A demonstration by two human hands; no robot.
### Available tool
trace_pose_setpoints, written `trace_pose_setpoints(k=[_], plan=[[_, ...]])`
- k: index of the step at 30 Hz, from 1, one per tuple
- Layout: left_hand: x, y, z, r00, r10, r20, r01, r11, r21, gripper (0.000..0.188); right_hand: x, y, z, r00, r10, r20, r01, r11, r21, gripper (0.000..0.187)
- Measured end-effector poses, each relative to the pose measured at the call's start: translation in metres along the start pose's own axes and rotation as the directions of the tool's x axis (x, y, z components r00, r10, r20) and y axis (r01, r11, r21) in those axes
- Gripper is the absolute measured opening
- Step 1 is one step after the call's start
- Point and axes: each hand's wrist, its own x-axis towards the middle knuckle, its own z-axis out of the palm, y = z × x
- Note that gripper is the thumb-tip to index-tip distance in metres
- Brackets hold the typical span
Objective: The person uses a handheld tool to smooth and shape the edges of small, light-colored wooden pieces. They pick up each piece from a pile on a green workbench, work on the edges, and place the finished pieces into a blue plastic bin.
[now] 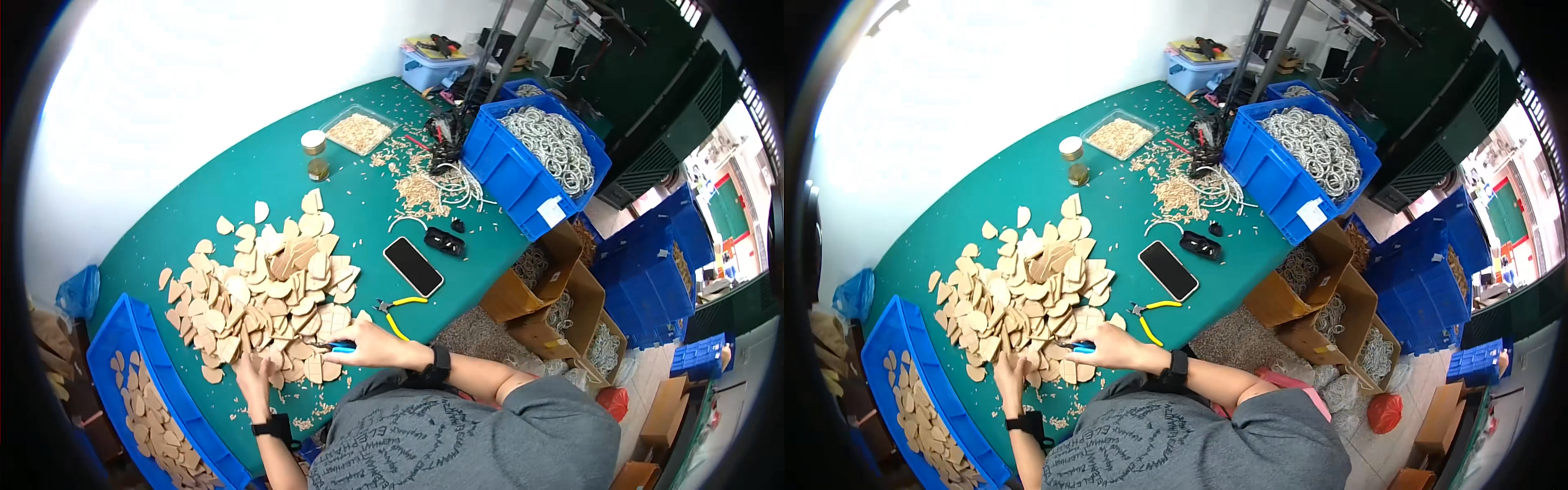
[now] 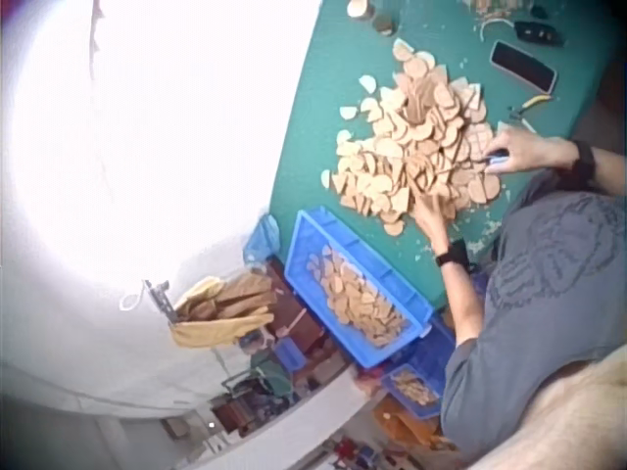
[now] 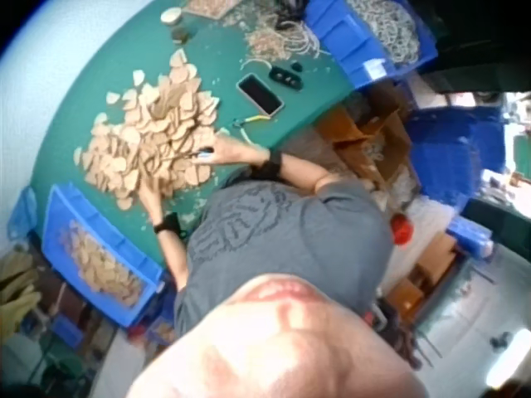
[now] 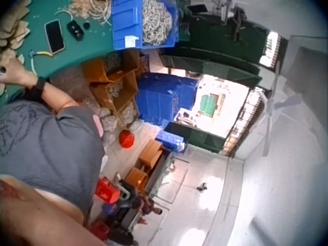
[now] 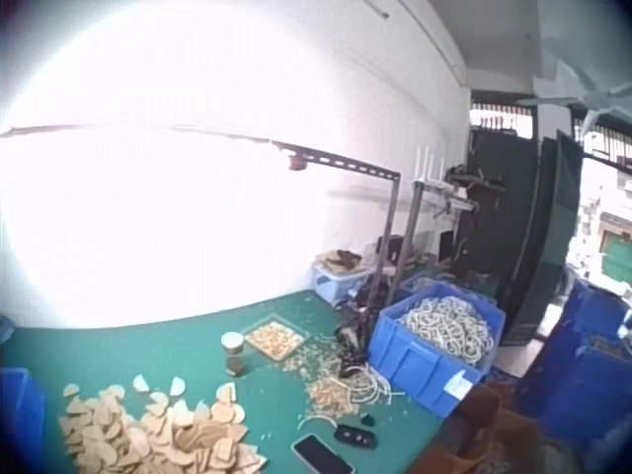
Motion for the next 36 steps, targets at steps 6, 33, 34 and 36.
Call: trace_pose_setpoints(k=[6, 33, 34, 36], plan=[[-0.017, 0.065, -0.059, 0.898, -0.312, 0.309, 0.410, 0.342, -0.846, 0.027, 0.007, -0.011, 0.000, 0.996, 0.049, 0.072, -0.056, 0.993, 0.105, 0.045], [-0.056, 0.149, -0.085, 0.991, 0.001, 0.133, 0.094, 0.704, -0.704, 0.030, 0.030, -0.038, 0.004, 0.988, -0.047, 0.148, 0.030, 0.993, 0.115, 0.033], [-0.056, 0.149, -0.086, 0.992, 0.007, 0.127, 0.084, 0.717, -0.693, 0.030, 0.030, -0.037, 0.004, 0.988, -0.035, 0.153, 0.017, 0.993, 0.118, 0.032], [-0.056, 0.151, -0.088, 0.994, 0.021, 0.111, 0.059, 0.741, -0.669, 0.030, 0.029, -0.037, 0.003, 0.987, -0.014, 0.162, -0.006, 0.992, 0.123, 0.031]])
